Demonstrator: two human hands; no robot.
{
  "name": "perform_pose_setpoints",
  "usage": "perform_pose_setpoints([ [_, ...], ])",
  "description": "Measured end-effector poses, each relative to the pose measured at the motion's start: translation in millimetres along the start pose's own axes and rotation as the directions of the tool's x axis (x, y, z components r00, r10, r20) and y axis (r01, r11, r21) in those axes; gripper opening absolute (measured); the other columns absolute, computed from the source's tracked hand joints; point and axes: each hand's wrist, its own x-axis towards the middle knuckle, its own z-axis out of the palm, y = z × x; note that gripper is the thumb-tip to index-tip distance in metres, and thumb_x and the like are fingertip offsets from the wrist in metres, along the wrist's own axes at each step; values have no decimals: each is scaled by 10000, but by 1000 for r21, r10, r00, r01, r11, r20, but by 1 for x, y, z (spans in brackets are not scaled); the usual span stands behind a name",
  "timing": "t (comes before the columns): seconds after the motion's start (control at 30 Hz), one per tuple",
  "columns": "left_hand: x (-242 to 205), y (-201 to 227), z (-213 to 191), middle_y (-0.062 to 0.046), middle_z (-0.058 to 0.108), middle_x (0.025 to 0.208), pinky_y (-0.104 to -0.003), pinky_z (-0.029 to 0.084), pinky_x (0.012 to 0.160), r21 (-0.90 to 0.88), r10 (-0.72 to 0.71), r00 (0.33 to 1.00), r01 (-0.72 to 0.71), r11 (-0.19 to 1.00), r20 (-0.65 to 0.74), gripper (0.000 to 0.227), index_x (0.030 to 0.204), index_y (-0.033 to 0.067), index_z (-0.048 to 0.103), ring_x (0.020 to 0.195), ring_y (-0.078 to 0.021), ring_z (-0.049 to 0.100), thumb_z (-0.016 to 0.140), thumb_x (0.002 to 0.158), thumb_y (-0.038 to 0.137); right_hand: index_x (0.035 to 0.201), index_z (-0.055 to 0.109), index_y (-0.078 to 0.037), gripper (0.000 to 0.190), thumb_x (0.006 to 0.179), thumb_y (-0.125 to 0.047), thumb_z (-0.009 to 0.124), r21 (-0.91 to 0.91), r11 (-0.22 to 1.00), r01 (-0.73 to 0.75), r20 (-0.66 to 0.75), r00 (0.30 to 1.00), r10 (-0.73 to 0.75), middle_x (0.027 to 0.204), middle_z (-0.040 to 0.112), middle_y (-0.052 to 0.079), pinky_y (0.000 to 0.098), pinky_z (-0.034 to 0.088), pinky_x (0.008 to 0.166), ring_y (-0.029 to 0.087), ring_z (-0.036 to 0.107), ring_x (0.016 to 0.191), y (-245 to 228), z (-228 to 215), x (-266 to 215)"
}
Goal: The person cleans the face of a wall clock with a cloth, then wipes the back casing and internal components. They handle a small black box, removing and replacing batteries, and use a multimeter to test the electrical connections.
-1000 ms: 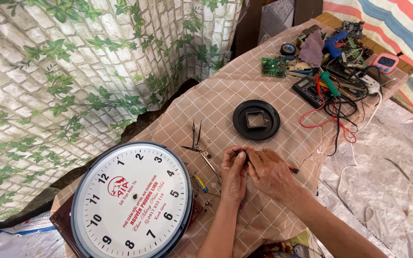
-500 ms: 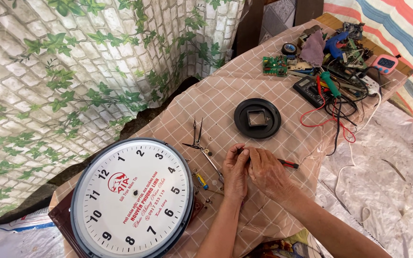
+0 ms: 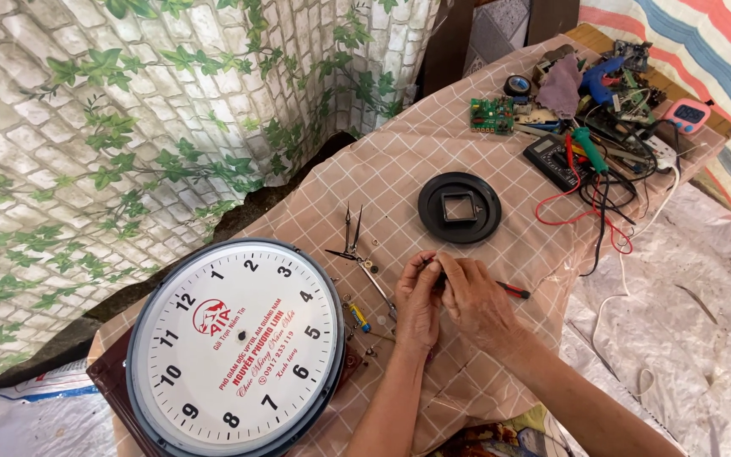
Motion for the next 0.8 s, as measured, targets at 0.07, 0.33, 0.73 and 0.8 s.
perform_pose_setpoints([
  [0.07,6,-6,-8,-90,703,975,-300,612,805,-68,-73,997,73,995,11,286,1185,25,693,901,-174,712,730,940,167,1420,545,-120,473,955,-203,541,155,982,-105,95,991,91,1048,596,111,429,591,773,307,632,994,-10,-29,9],
  [0.33,7,1,-10,-185,728,1056,-363,625,813,-58,-179,978,186,981,108,418,1318,33,660,948,-241,727,606,980,274,1440,583,-173,562,896,-241,708,547,819,-174,212,975,65,1292,606,147,480,578,851,415,596,1141,-2,-52,16],
  [0.73,8,4,-12,-158,744,1101,-334,658,694,-12,-309,943,313,950,124,536,1380,90,661,939,-259,751,552,971,419,1385,666,-160,500,896,-188,763,720,655,-229,198,973,122,1260,695,118,495,518,953,340,629,1155,17,-49,14],
  [0.8,8,3,-14,-164,741,1108,-347,666,691,-18,-320,937,326,945,137,537,1384,90,656,933,-273,751,550,972,418,1391,663,-163,502,900,-192,766,732,638,-238,203,971,130,1266,694,111,496,510,965,332,623,1170,20,-46,12],
])
